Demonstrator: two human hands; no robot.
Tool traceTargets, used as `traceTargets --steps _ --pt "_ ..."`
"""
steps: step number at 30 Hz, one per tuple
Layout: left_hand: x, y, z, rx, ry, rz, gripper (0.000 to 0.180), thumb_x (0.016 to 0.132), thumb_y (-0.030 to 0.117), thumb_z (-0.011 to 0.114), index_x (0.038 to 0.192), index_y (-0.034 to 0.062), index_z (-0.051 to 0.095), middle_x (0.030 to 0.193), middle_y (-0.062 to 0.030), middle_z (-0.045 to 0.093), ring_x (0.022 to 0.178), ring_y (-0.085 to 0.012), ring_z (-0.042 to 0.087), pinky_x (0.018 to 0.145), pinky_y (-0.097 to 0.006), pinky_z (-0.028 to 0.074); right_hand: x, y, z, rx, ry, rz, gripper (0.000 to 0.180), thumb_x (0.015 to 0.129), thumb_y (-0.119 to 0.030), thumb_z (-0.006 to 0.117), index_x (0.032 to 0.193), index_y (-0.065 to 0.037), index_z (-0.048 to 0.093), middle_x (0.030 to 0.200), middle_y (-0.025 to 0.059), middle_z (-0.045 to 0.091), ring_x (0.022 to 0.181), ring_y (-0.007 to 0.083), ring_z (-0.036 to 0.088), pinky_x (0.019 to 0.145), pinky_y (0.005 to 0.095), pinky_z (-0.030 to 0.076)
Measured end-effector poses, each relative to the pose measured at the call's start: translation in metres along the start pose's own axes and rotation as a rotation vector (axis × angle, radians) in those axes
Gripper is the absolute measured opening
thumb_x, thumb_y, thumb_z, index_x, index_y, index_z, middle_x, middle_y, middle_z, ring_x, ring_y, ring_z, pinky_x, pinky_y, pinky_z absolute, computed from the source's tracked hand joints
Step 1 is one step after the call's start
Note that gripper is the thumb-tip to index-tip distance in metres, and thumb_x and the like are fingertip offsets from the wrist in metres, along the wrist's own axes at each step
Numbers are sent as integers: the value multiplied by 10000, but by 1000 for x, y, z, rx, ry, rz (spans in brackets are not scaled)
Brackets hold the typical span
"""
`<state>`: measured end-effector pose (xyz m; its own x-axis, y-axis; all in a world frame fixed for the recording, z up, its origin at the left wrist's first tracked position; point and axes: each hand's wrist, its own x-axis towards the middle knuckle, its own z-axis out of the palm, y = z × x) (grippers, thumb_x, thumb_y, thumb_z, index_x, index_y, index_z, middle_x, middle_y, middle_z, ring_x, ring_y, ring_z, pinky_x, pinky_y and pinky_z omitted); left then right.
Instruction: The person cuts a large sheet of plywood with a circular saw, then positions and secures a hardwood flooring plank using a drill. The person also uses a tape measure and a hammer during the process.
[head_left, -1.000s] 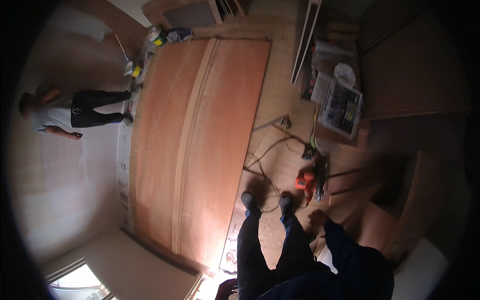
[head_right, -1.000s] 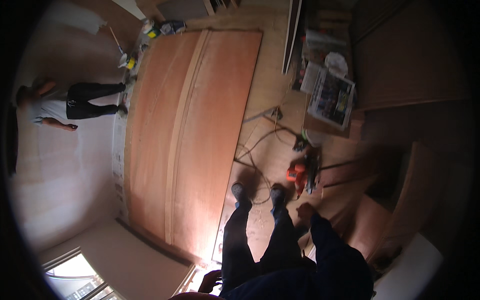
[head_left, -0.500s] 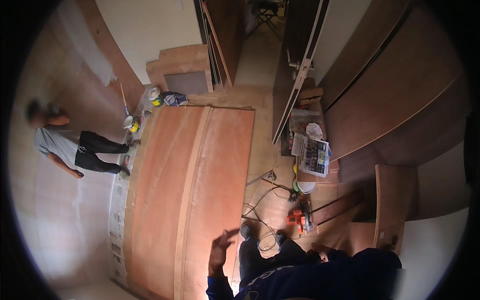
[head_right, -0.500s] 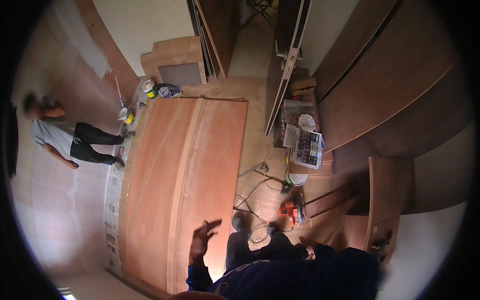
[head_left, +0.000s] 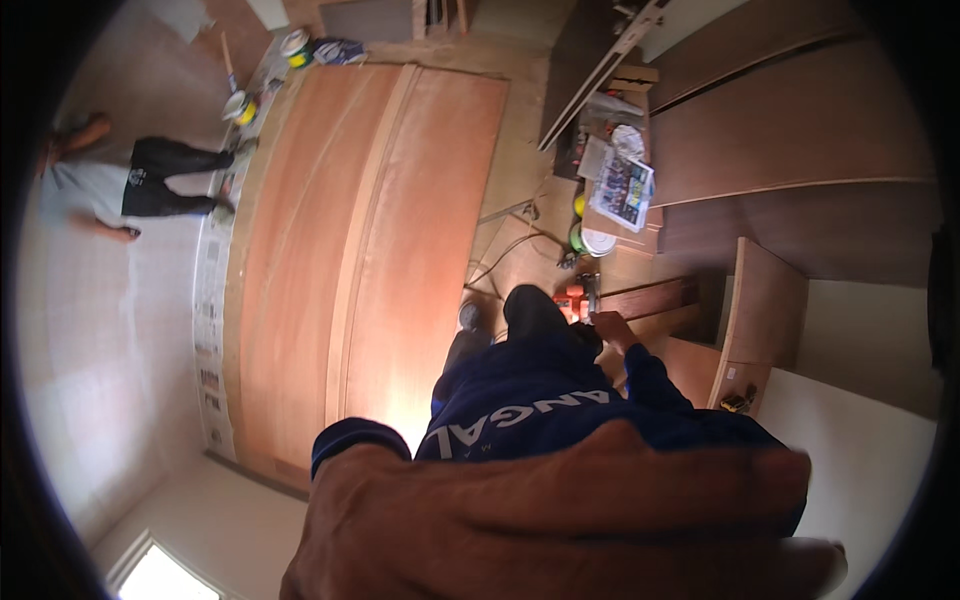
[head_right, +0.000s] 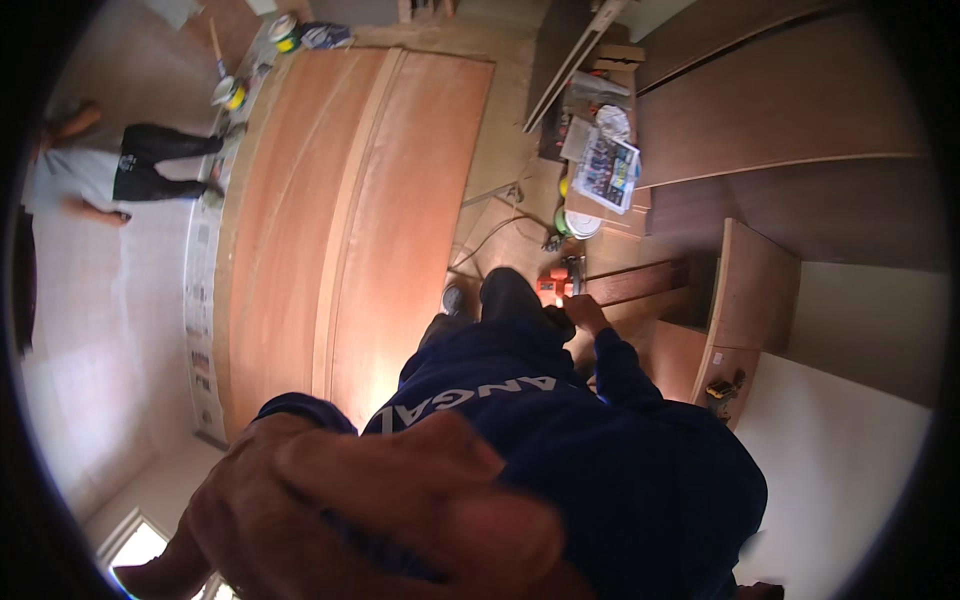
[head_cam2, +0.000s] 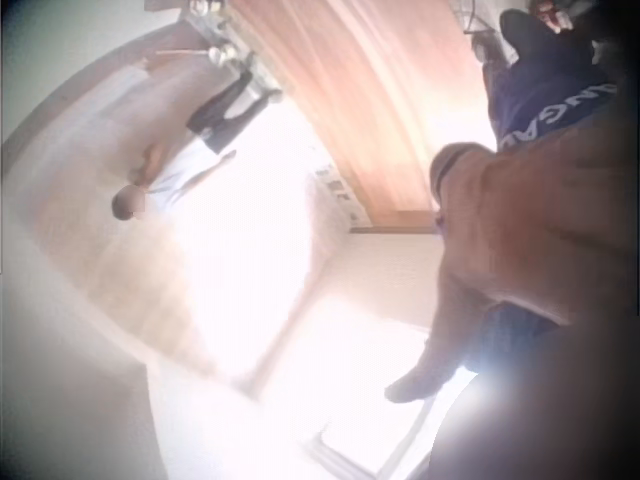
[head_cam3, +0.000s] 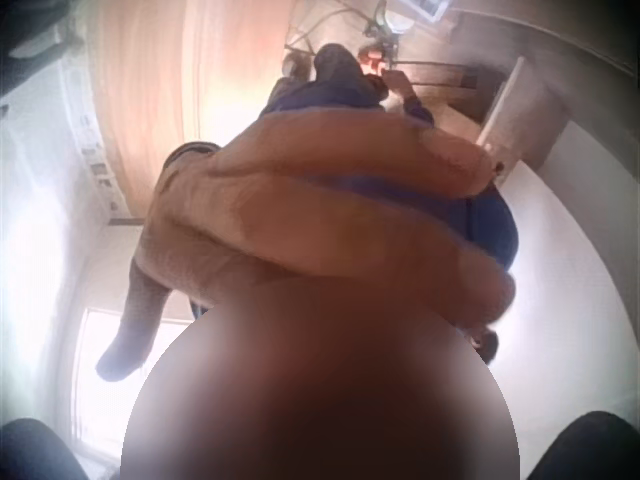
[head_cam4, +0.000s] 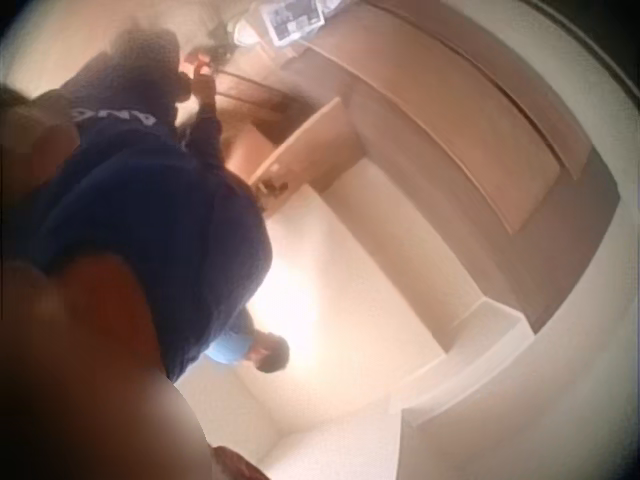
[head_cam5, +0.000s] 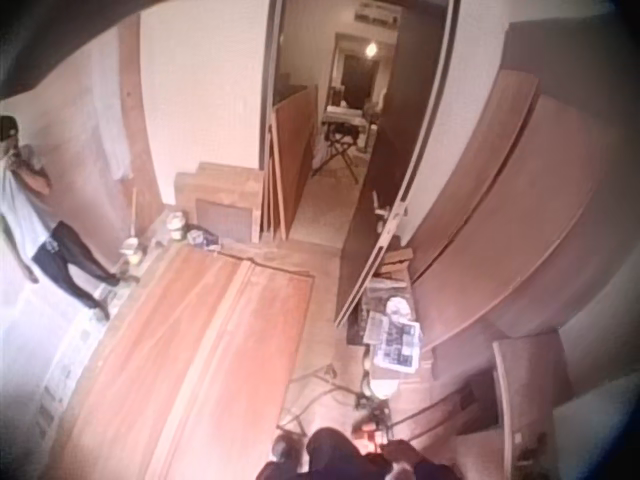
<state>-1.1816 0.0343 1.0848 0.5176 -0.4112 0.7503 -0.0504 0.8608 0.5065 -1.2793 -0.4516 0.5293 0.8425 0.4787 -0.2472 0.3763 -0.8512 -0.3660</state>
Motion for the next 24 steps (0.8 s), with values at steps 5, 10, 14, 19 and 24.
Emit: traceTargets --steps 5,10,14,19,24 --pt "-25 21 -8 188 115 36 1002 923 790 429 1288 -119 642 1301 -352 612 1273 -426 583 1091 -489 424 -8 -50 -53 945 -175 1233 363 1023 -269 485 1161 46 601 920 248 670 919 310 705 714 478 544" --pt "-77 43 -43 810 495 -56 916 934 735 514 1260 -109 655 1233 -348 656 1219 -410 627 1047 -461 467 -18 -68 -72 954 -285 1202 720 1022 -670 386 1276 -44 636 1346 179 675 1318 348 583 1095 693 308" --pt "-188 2 -133 1233 1063 -639 578 988 465 683 1289 -29 672 1235 -155 723 1171 -237 665 1006 -392 489 -14 -63 -64 1088 -314 1302 779 1021 -683 329 1201 -14 685 1286 202 707 1287 322 608 1107 688 290" --pt "-446 -113 -210 1307 764 -1683 600 949 538 707 1213 -1 695 1072 -226 752 1017 -390 715 888 -469 568 11 -41 -53 1123 -309 1204 280 1022 -336 563 1014 -67 643 1002 161 760 680 200 698 568 310 518" --pt "-620 -220 -157 651 652 -1972 280 941 283 717 993 9 733 820 -129 744 684 -287 721 529 -486 564 57 -12 -66 1129 -208 1157 175 1015 -224 575 1008 -64 645 913 172 768 620 211 698 500 306 519"
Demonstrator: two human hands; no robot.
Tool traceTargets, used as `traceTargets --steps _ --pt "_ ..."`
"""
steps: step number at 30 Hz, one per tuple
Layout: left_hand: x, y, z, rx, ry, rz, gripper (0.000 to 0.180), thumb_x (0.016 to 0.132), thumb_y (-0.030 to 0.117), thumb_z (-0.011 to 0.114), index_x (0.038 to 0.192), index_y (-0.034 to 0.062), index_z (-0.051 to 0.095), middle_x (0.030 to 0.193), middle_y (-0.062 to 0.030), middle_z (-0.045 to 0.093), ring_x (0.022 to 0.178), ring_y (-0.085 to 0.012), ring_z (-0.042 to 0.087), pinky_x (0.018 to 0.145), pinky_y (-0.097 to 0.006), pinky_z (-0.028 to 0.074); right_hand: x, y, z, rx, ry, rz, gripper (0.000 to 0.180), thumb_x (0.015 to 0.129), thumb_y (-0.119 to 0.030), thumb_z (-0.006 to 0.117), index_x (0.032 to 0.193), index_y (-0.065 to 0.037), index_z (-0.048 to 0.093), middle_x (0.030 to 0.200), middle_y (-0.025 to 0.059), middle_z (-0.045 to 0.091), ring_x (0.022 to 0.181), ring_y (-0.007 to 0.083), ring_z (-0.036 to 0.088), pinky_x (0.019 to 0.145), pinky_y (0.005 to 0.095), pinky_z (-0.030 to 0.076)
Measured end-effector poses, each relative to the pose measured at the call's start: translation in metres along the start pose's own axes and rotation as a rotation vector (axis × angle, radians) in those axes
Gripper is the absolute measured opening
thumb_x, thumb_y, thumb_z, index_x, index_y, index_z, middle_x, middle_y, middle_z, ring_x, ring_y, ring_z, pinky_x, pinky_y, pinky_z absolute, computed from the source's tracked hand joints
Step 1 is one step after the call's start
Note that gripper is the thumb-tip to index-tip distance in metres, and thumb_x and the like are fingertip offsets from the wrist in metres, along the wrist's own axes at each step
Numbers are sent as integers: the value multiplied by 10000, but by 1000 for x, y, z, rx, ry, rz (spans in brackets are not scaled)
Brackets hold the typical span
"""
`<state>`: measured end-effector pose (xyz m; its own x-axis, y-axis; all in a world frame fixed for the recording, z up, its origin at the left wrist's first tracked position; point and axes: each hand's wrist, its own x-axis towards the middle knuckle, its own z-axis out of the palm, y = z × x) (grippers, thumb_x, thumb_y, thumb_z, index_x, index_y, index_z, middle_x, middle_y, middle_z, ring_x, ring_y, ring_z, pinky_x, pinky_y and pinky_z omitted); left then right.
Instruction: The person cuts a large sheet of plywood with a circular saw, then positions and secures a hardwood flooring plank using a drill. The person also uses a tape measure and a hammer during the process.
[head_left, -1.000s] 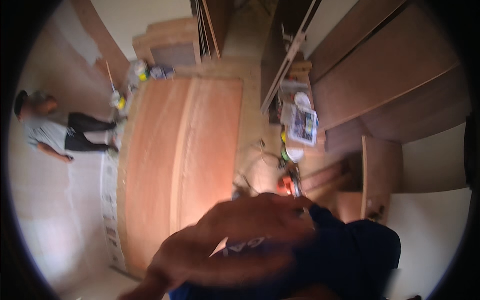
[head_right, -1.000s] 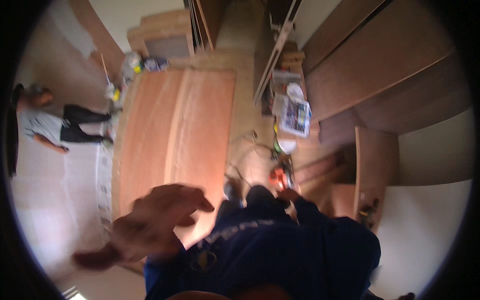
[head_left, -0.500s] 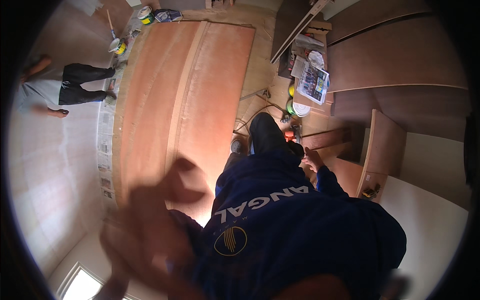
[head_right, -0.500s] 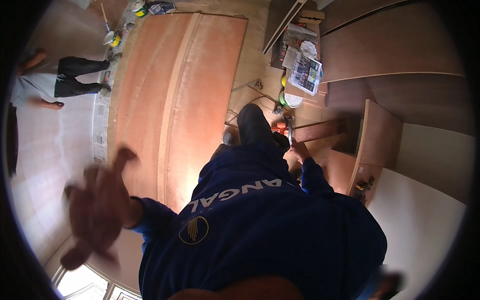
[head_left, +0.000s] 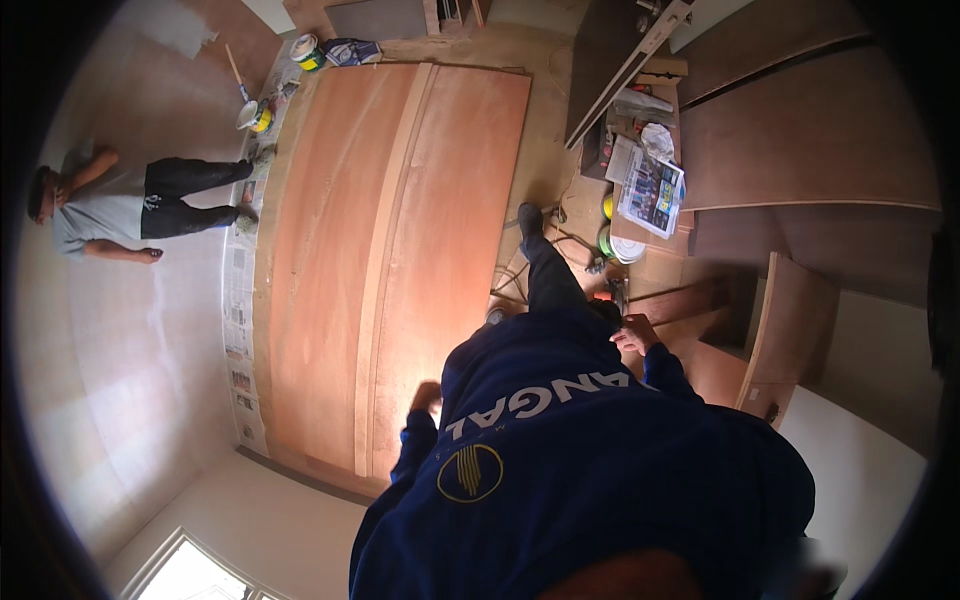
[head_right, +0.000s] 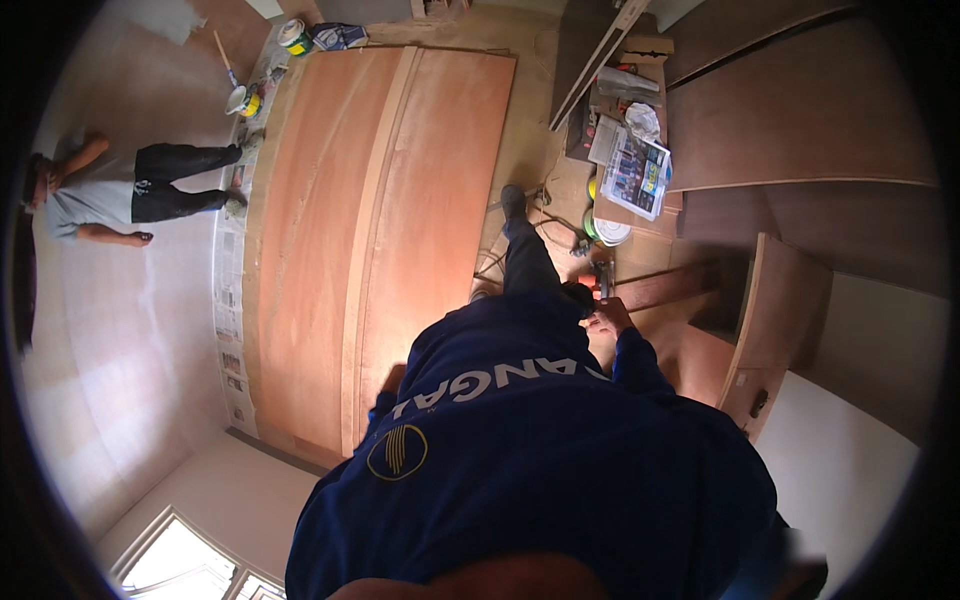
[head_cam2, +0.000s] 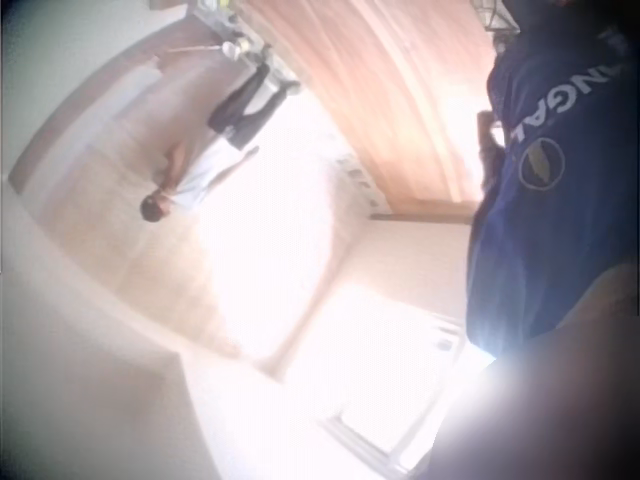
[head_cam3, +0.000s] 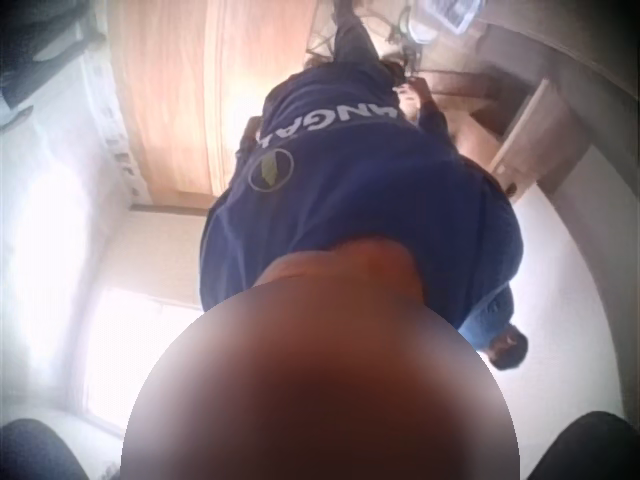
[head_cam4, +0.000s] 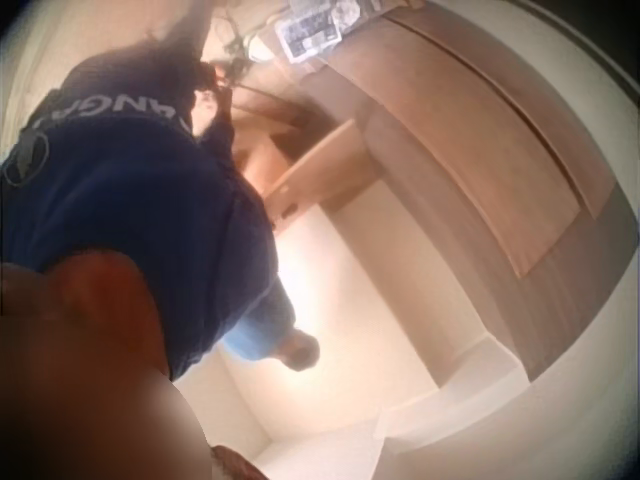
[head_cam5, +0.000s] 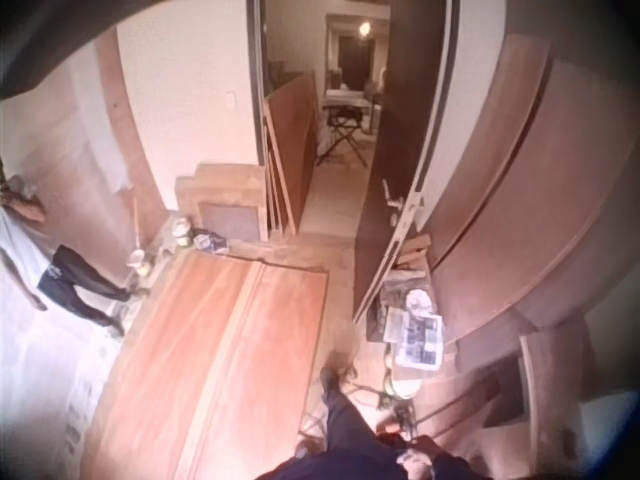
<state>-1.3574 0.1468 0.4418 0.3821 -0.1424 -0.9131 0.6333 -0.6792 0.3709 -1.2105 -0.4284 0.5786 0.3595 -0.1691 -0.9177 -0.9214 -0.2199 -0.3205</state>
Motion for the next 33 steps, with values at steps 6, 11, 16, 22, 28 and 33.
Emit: traceTargets --steps 6,11,16,22,28,33 --pt "-40 72 -2 -710 216 -127 427 914 373 761 1176 41 705 1077 -122 738 898 -276 714 707 -445 526 76 -80 -44 -114 -144 60 44 863 -10 720 904 4 725 814 141 772 596 232 712 449 302 524" --pt "-65 203 -90 -1043 472 -159 375 1008 322 623 1308 100 665 1111 -73 757 946 -195 755 692 -327 530 192 -170 -111 -850 -117 -331 329 875 -290 715 1017 6 732 799 167 751 655 264 737 586 410 585" --pt "-58 317 -152 -875 635 -105 441 1053 357 618 1333 17 656 1184 -126 755 1035 -226 746 776 -349 538 268 -303 -113 -920 -201 -484 234 872 -264 666 811 -50 738 723 105 742 602 235 725 544 371 570" --pt "-23 382 -132 -895 456 -229 399 1036 366 644 1285 57 690 1133 -98 764 988 -196 742 746 -326 510 272 -413 -33 -423 -201 -300 315 985 -280 573 862 -18 699 759 78 732 608 167 707 505 314 543" --pt "-8 392 -65 -859 270 -300 441 1001 376 663 1276 34 705 1127 -69 747 966 -185 703 726 -309 527 323 -404 33 -487 -344 -146 299 984 -263 587 807 -34 663 714 70 691 554 152 650 455 308 507" --pt "32 384 -22 -782 250 -389 601 1015 421 651 1413 -25 596 1261 -172 707 1059 -227 694 826 -330 555 382 -378 69 -565 -407 -58 295 1003 -334 608 980 -60 716 833 42 729 687 140 706 574 313 570"
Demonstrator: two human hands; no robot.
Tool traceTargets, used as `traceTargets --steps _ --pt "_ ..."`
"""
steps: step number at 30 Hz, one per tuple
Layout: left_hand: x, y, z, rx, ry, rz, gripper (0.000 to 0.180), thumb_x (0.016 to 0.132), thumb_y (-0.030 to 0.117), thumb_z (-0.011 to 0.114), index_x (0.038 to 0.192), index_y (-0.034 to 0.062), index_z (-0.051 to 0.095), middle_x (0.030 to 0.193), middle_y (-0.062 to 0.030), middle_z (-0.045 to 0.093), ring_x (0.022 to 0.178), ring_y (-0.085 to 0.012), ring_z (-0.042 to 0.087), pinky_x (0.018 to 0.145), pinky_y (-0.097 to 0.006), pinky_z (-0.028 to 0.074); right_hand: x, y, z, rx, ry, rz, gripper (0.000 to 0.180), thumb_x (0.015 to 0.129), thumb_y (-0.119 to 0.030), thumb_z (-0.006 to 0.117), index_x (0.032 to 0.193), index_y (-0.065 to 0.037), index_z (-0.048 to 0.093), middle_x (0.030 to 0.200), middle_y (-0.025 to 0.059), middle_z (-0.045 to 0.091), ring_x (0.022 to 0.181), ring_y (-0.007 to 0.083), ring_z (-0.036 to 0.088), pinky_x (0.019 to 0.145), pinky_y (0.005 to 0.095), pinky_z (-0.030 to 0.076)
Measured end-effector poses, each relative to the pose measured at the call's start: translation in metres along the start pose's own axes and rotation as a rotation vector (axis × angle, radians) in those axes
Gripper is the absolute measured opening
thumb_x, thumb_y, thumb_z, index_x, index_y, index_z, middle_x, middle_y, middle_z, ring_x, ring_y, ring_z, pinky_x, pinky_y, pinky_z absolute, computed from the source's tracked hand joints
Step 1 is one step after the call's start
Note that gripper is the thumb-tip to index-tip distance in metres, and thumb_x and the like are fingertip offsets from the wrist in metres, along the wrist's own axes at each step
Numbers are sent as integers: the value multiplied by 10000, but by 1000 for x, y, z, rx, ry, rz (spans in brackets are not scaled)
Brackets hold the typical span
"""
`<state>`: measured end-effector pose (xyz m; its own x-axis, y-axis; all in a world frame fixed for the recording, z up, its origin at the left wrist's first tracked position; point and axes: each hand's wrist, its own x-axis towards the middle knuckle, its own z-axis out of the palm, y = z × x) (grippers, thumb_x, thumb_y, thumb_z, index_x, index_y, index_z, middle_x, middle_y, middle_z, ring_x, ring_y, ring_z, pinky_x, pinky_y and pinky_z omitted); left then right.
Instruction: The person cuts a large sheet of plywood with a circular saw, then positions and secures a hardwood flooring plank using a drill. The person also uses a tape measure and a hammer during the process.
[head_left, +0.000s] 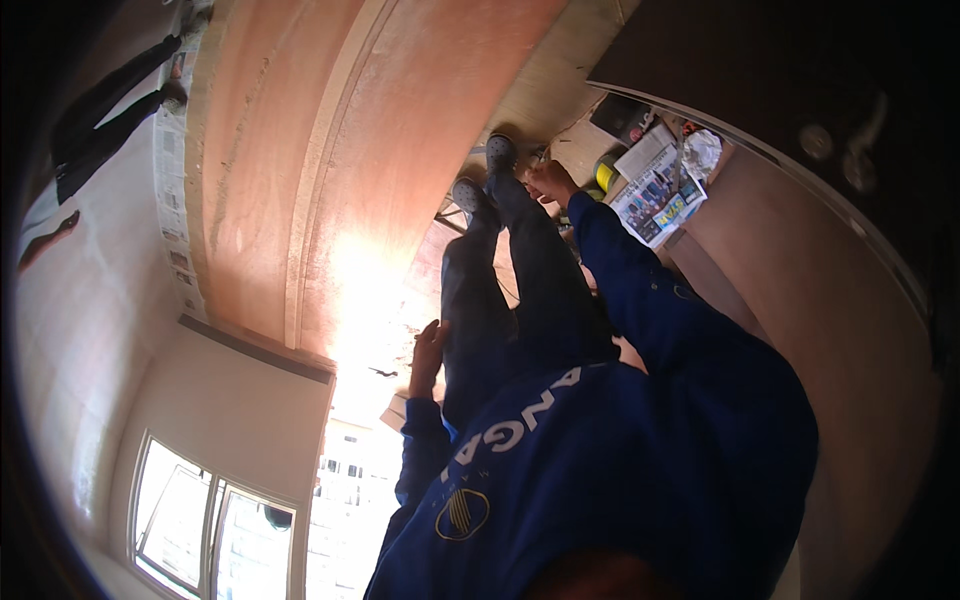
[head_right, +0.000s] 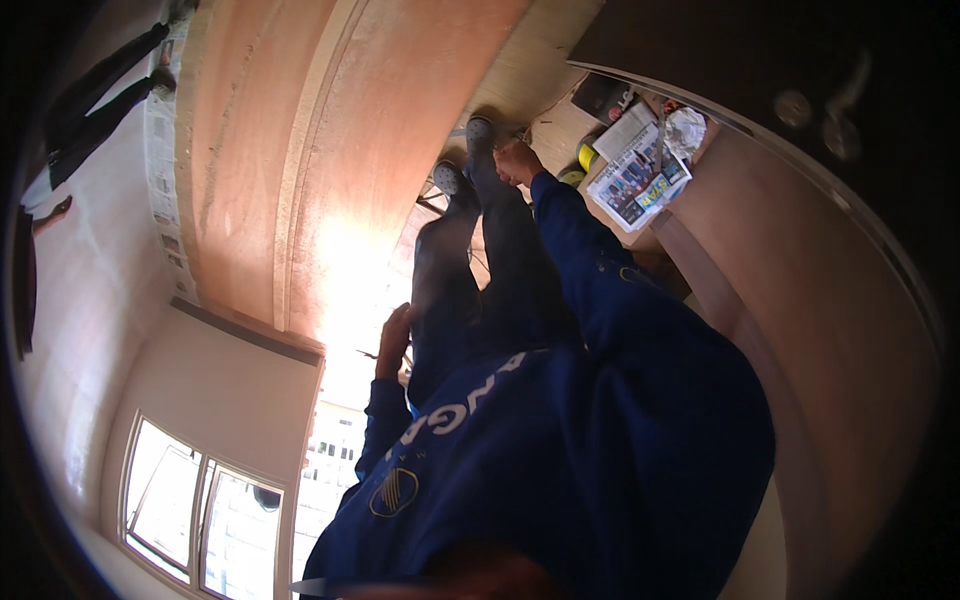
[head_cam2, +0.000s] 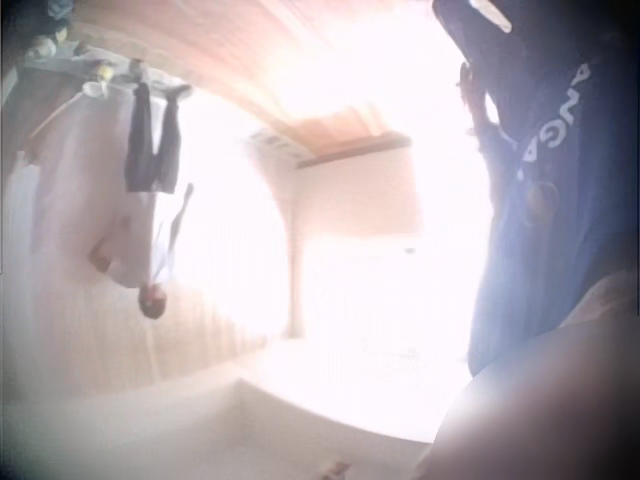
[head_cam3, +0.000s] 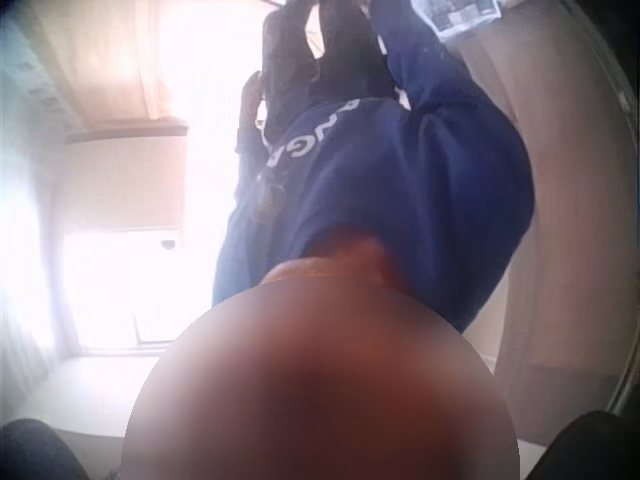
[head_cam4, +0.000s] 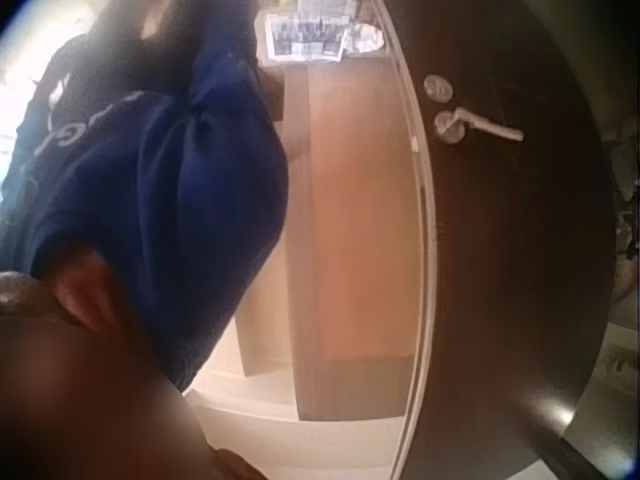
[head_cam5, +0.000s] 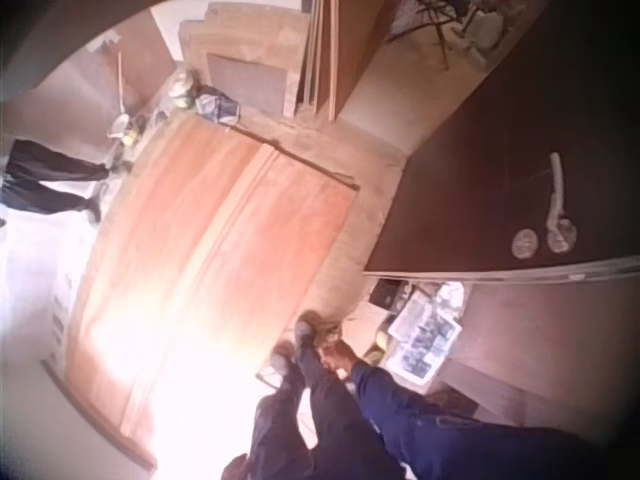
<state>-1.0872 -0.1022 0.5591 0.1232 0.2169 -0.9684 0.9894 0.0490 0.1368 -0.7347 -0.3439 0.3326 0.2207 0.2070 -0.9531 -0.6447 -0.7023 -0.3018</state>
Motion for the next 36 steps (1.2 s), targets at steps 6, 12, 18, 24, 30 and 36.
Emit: traceTargets --steps 6,12,18,24,30,36 --pt "50 15 68 117 25 20 893 981 521 640 1595 -40 314 1505 -301 501 1375 -412 528 1108 -481 439 144 14 31 193 58 -7 249 1027 -290 621 1003 -51 686 864 47 704 700 138 679 595 324 571" --pt "73 18 88 297 174 -183 1022 870 555 733 1614 12 291 1528 -287 473 1357 -462 521 1072 -517 460 300 61 95 447 -4 38 210 995 -259 689 1000 -58 630 796 24 640 633 112 624 551 263 531" --pt "88 11 75 186 35 -412 1106 720 495 866 1609 104 338 1502 -275 507 1335 -453 546 1032 -534 490 409 121 170 493 59 121 474 880 -410 817 1106 -51 605 968 58 599 882 196 584 836 398 524" --pt "82 -18 82 167 108 -324 1100 687 444 862 1607 115 356 1429 -266 581 1277 -441 601 1022 -531 506 438 131 196 670 68 74 875 755 -527 910 1390 -121 466 1052 15 575 903 167 567 897 410 526" --pt "74 -6 84 127 114 -270 1042 727 449 820 1598 112 360 1431 -219 570 1300 -435 578 1064 -531 478 339 73 201 609 154 12 569 817 -572 857 1136 -125 709 930 15 662 714 110 602 582 287 518" --pt "55 27 70 82 123 -245 1035 777 474 802 1591 20 352 1495 -271 534 1388 -400 529 1127 -496 441 190 -31 234 597 296 -148 380 894 -379 837 1002 -56 668 677 35 608 468 120 533 391 282 393"
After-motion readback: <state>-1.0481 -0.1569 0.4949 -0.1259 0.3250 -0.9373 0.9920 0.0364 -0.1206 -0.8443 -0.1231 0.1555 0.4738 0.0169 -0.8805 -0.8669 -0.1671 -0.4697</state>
